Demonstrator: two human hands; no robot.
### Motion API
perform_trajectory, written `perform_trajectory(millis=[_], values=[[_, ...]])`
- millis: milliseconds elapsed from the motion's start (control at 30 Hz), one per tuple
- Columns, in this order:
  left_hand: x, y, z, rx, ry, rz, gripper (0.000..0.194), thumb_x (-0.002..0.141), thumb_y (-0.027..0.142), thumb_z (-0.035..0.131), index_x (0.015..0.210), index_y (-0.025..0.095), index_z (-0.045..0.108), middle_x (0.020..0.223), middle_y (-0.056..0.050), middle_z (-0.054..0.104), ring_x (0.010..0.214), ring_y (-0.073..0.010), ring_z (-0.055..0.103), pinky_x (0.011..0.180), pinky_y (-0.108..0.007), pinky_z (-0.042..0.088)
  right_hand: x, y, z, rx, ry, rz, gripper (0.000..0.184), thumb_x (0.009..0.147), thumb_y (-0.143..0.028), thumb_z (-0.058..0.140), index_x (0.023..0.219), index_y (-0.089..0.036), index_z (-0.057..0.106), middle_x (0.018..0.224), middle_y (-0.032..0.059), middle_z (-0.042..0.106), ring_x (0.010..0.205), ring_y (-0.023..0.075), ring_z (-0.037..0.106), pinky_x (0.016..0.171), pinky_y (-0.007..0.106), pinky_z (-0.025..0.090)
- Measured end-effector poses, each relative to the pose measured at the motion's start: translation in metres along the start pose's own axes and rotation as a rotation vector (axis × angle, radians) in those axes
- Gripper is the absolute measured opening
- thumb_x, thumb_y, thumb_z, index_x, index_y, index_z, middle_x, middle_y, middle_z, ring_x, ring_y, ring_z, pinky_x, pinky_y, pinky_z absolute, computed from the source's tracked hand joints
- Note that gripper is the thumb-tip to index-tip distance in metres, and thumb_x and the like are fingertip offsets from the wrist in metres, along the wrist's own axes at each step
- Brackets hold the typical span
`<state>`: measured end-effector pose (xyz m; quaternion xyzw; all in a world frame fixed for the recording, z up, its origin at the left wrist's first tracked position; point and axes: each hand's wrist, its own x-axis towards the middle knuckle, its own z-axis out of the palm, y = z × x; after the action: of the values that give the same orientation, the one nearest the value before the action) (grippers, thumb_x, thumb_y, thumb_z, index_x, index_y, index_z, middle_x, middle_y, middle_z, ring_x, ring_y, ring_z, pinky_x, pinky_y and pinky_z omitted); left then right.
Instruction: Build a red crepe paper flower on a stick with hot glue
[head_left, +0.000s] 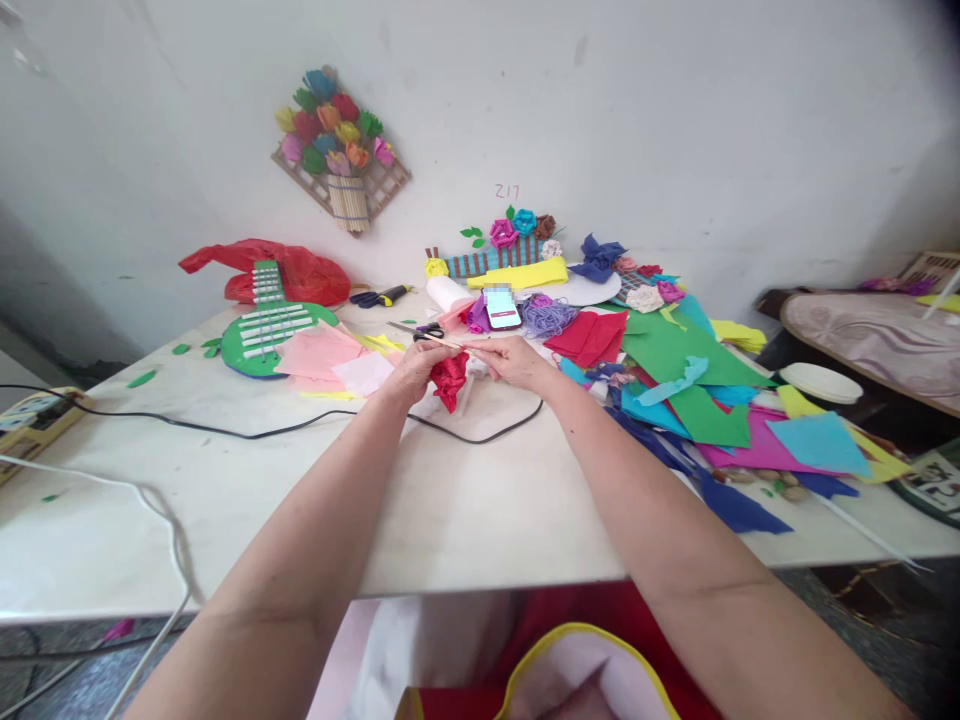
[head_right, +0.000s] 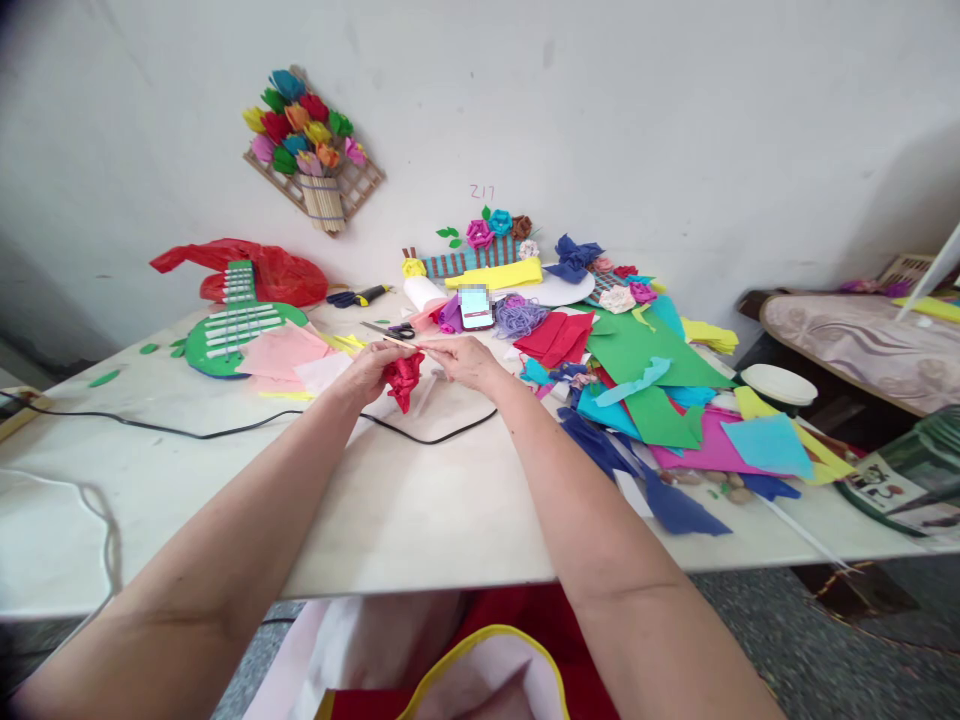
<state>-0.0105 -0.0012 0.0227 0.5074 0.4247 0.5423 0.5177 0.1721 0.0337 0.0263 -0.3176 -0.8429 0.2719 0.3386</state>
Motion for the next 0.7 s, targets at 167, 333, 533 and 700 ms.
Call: perform_trajectory(millis=[167,333,533,700], values=[[0.000,0.000,0.001,0.037,-0.033,-0.003,0.025,0.055,0.032,0.077,0.061,0.011,0.064,0.047,-0.001,0.057,0.040,-0.0099,0.048,0.041,-0.022,0.035,0.002,0.000,0.003,0.066,0.025,-0.002,0.032,0.088,-0.030,0.053,0.106,-0.014,0.075,0.050,-0.0043,0.053,0.050,0.0092,0.047,0.055,0.022,0.039],[0.000,0.000,0.001,0.081,-0.067,-0.011,0.024,0.060,0.033,0.074,0.063,0.011,0.065,0.048,-0.002,0.058,0.040,-0.0104,0.049,0.041,-0.022,0.036,0.004,0.002,0.007,-0.054,0.066,0.028,0.028,0.087,-0.026,0.055,0.102,-0.016,0.077,0.056,-0.0022,0.059,0.054,0.0103,0.049,0.056,0.022,0.036],[0.003,-0.004,-0.004,0.100,-0.135,0.004,0.028,0.062,0.036,0.076,0.065,0.011,0.065,0.052,-0.005,0.063,0.043,-0.0120,0.054,0.042,-0.022,0.039,0.001,-0.009,0.005,-0.256,0.104,0.007,0.027,0.088,-0.027,0.053,0.096,-0.020,0.078,0.068,0.0014,0.069,0.065,0.0142,0.056,0.059,0.024,0.037],[0.003,-0.004,-0.005,0.097,-0.172,0.010,0.028,0.063,0.037,0.075,0.064,0.011,0.065,0.054,-0.006,0.065,0.044,-0.0128,0.055,0.043,-0.022,0.041,-0.001,-0.016,0.004,-0.371,0.117,0.031,0.028,0.088,-0.028,0.053,0.095,-0.021,0.079,0.072,0.0023,0.072,0.068,0.0156,0.060,0.059,0.024,0.036]])
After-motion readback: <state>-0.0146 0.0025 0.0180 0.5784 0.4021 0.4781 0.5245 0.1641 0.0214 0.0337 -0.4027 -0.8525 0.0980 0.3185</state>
